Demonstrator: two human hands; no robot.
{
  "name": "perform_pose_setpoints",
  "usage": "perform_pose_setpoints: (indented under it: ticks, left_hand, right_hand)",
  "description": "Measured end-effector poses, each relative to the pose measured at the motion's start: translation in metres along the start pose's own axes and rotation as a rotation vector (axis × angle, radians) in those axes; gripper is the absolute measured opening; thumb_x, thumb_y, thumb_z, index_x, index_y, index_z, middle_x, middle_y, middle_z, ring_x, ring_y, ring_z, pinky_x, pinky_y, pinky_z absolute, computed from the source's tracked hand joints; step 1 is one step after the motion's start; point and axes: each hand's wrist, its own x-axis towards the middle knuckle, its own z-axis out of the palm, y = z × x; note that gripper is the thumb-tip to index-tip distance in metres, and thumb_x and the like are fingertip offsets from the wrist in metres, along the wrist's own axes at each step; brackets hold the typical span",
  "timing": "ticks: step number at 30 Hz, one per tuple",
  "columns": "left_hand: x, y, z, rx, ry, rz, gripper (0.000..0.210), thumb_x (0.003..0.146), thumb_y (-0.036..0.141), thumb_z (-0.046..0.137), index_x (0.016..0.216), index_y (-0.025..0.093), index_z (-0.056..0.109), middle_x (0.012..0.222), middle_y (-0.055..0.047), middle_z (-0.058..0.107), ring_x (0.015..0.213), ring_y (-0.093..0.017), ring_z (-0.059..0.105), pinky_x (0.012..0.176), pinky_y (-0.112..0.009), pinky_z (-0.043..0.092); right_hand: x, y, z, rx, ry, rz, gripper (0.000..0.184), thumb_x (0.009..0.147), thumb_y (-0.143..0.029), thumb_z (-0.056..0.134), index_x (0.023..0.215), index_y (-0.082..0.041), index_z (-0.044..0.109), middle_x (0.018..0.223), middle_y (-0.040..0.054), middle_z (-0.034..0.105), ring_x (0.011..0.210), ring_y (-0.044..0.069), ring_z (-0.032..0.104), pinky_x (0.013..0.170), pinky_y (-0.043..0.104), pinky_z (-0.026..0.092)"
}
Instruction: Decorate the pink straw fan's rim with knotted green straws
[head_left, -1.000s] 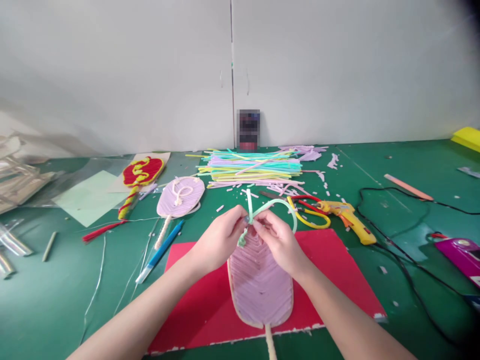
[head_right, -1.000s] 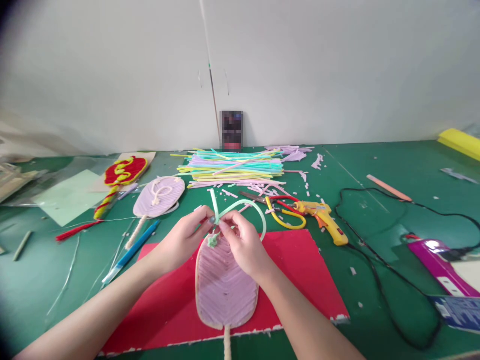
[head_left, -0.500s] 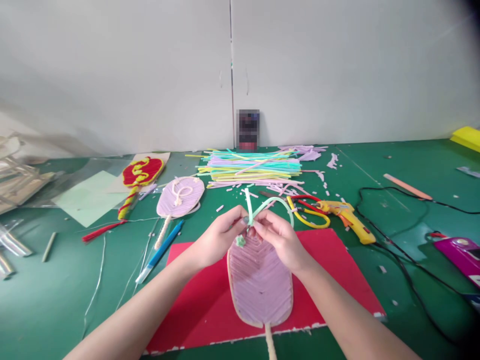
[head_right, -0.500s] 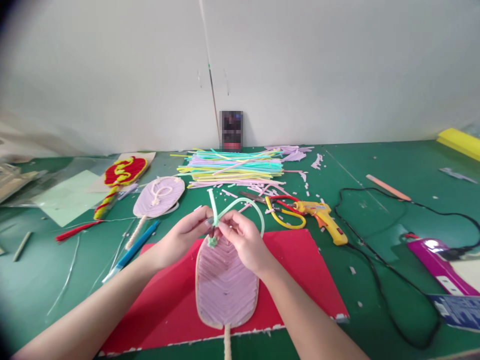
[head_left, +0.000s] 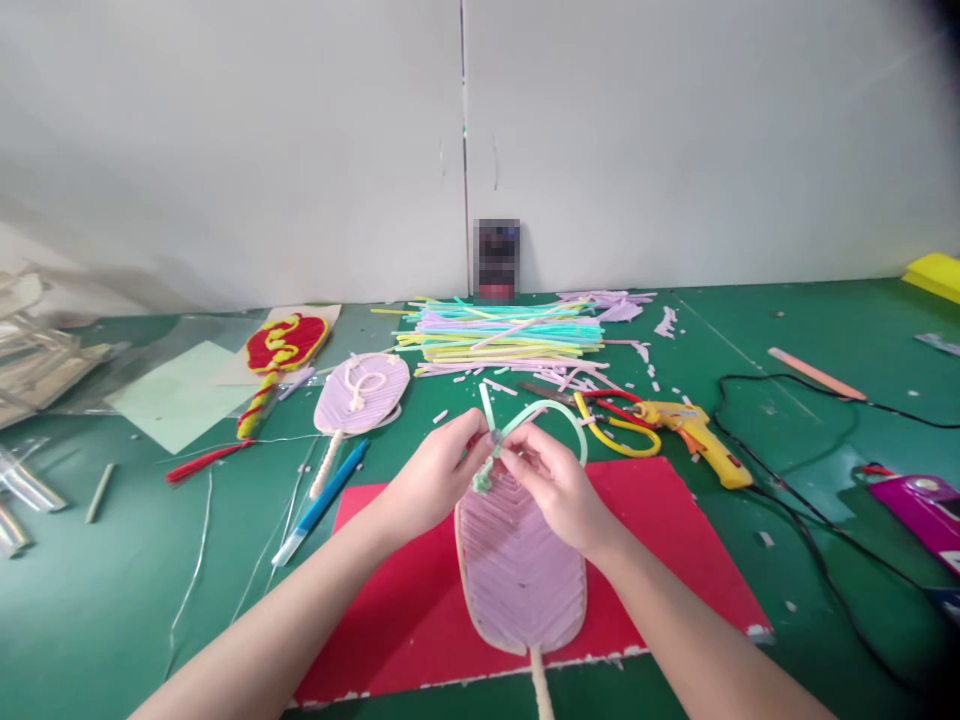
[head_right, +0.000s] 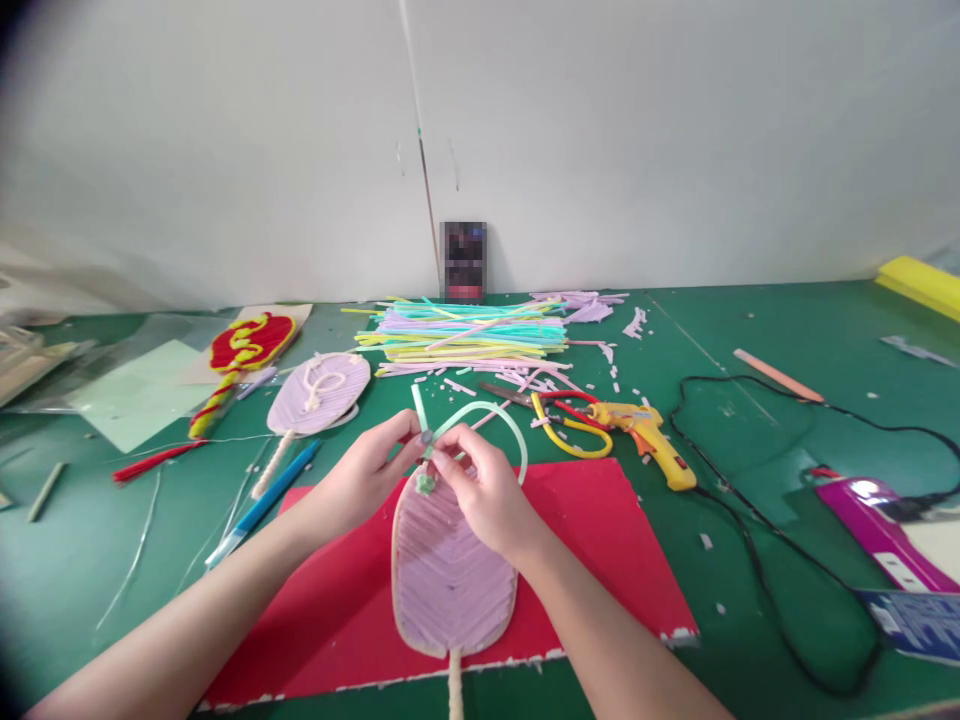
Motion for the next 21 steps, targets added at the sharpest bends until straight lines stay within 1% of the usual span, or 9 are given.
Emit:
perform_pose_setpoints:
  ticks: [6, 11, 16, 18, 21]
  left_hand:
    - [0.000, -0.004, 0.008, -0.137, 0.034, -0.036, 0.021, 0.091, 0.030, 0.039, 0.073, 0.018, 0.041, 0.068, 0.003, 0.049, 0.065, -0.010, 0.047, 0.061, -0.022, 0.038]
    - [0.000, -0.005, 0.008, -0.245, 0.010, -0.049, 0.022, 0.091, 0.032, 0.039, 0.074, 0.019, 0.041, 0.067, 0.003, 0.051, 0.065, -0.011, 0.049, 0.062, -0.023, 0.040]
    - [-0.001, -0.002, 0.002, -0.210, -0.011, -0.033, 0.026, 0.092, 0.035, 0.036, 0.075, 0.018, 0.043, 0.070, 0.002, 0.048, 0.067, -0.011, 0.047, 0.064, -0.023, 0.040]
    - [0.000, -0.001, -0.001, -0.200, 0.017, -0.010, 0.027, 0.093, 0.037, 0.035, 0.079, 0.018, 0.047, 0.073, 0.001, 0.049, 0.070, -0.012, 0.047, 0.067, -0.024, 0.041]
    - [0.004, -0.003, -0.002, -0.277, 0.087, 0.018, 0.023, 0.090, 0.038, 0.043, 0.085, 0.017, 0.050, 0.077, 0.000, 0.051, 0.071, -0.012, 0.049, 0.067, -0.024, 0.042]
  right_hand:
    - [0.000, 0.000, 0.000, 0.047, -0.013, 0.024, 0.013, 0.088, -0.032, 0.050, 0.081, -0.021, 0.051, 0.077, -0.0011, 0.056, 0.076, 0.013, 0.056, 0.073, 0.027, 0.043]
    - [0.000, -0.001, 0.000, 0.025, -0.013, -0.006, 0.012, 0.089, -0.032, 0.050, 0.083, -0.021, 0.052, 0.079, -0.0009, 0.055, 0.077, 0.013, 0.055, 0.073, 0.027, 0.043]
    - [0.000, -0.002, -0.001, 0.005, -0.002, -0.021, 0.012, 0.089, -0.031, 0.049, 0.083, -0.021, 0.052, 0.079, -0.0008, 0.055, 0.077, 0.013, 0.055, 0.074, 0.027, 0.042]
    - [0.000, -0.002, -0.001, 0.000, 0.013, -0.016, 0.012, 0.089, -0.031, 0.049, 0.083, -0.021, 0.052, 0.079, -0.0007, 0.056, 0.077, 0.014, 0.056, 0.075, 0.027, 0.043]
    - [0.000, -0.003, -0.001, 0.003, 0.000, 0.007, 0.012, 0.088, -0.031, 0.050, 0.082, -0.021, 0.053, 0.078, -0.0003, 0.058, 0.078, 0.014, 0.057, 0.076, 0.028, 0.043]
